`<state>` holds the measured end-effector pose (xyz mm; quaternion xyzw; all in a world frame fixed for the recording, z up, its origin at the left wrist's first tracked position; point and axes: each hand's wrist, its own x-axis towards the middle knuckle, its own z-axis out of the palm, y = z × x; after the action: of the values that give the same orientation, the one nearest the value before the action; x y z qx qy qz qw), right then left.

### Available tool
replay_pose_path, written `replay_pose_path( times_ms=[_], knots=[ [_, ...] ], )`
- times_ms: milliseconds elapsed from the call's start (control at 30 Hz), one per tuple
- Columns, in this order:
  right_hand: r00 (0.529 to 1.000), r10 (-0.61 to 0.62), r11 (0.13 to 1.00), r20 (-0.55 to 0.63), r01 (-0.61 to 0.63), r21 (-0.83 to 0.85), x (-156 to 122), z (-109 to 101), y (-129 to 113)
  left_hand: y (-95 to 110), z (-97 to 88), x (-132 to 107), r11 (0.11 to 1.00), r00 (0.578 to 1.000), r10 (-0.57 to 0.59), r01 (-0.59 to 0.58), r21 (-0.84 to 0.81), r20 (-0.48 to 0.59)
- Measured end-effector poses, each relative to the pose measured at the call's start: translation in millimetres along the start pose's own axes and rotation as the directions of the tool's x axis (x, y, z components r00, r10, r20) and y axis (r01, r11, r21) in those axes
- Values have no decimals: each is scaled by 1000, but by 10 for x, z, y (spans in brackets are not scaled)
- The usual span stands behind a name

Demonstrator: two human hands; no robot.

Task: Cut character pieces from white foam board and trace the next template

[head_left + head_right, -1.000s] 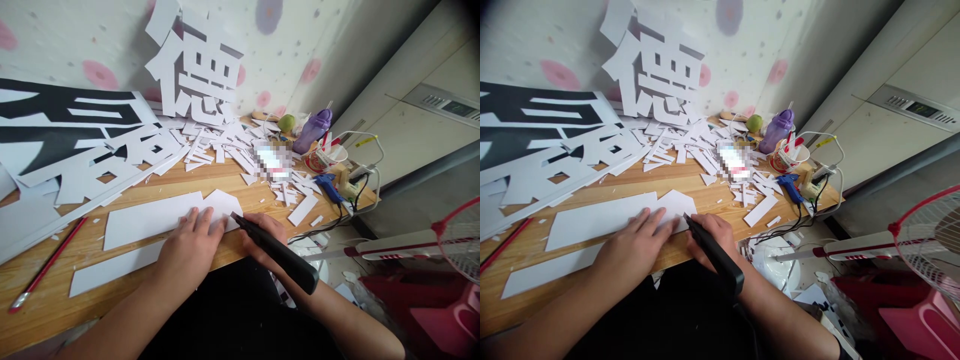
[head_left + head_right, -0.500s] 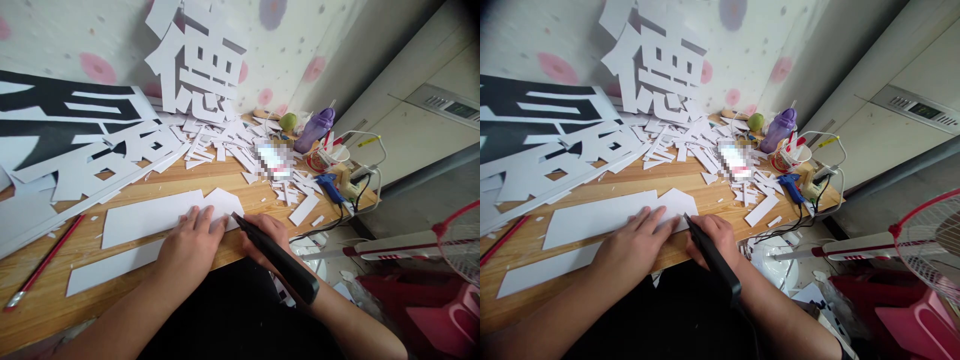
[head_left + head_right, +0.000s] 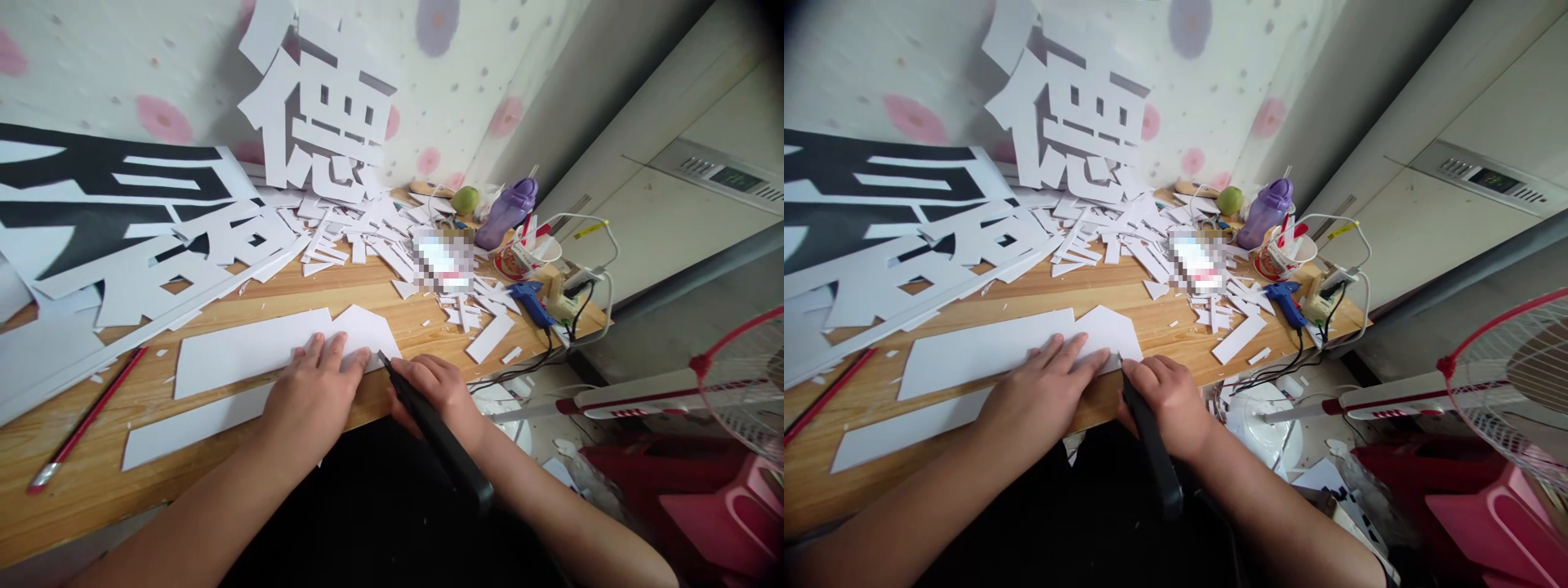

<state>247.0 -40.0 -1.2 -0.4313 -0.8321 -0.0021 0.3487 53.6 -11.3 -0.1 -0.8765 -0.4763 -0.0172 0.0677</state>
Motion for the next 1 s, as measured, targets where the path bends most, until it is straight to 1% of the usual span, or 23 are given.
replay_pose_path(
  times_ms=[100,233,500,533,600,667,700,767,833,933,1000],
  knots=[
    [1000,-11,1000,14,11,6,-50,-27,-25,-3,1,-7,1000,1000,-5,5,-5,5],
    [999,-4,1000,34,4,-7,-124,-44,-50,-13,13,-16,1000,1000,3,-3,-16,-13],
    [999,-19,1000,-28,18,-26,-247,9,-63,-14,35,-7,999,998,7,-10,-43,-66],
    [999,-13,1000,-47,12,-14,-270,20,-59,-14,37,-9,999,998,7,-11,-53,-69],
    [992,27,999,-123,-24,25,-314,42,-42,-15,41,-12,998,998,9,-14,-69,-69],
    [973,103,994,-205,-91,67,-332,67,-12,-15,43,-17,998,998,12,-16,-67,-63],
    [965,141,989,-223,-125,83,-324,80,6,-14,44,-20,998,998,13,-17,-61,-60],
    [961,183,981,-208,-164,105,-273,107,43,-11,48,-25,999,998,15,-18,-48,-61],
    [972,176,979,-157,-156,127,-195,131,74,-6,58,-26,999,997,15,-18,-38,-73],
    [979,149,981,-137,-128,147,-99,152,93,1,78,-21,1000,994,20,-22,-11,-106],
    [980,162,979,-117,-144,145,-75,153,90,3,90,-18,1000,992,28,-27,12,-126]
  ],
)
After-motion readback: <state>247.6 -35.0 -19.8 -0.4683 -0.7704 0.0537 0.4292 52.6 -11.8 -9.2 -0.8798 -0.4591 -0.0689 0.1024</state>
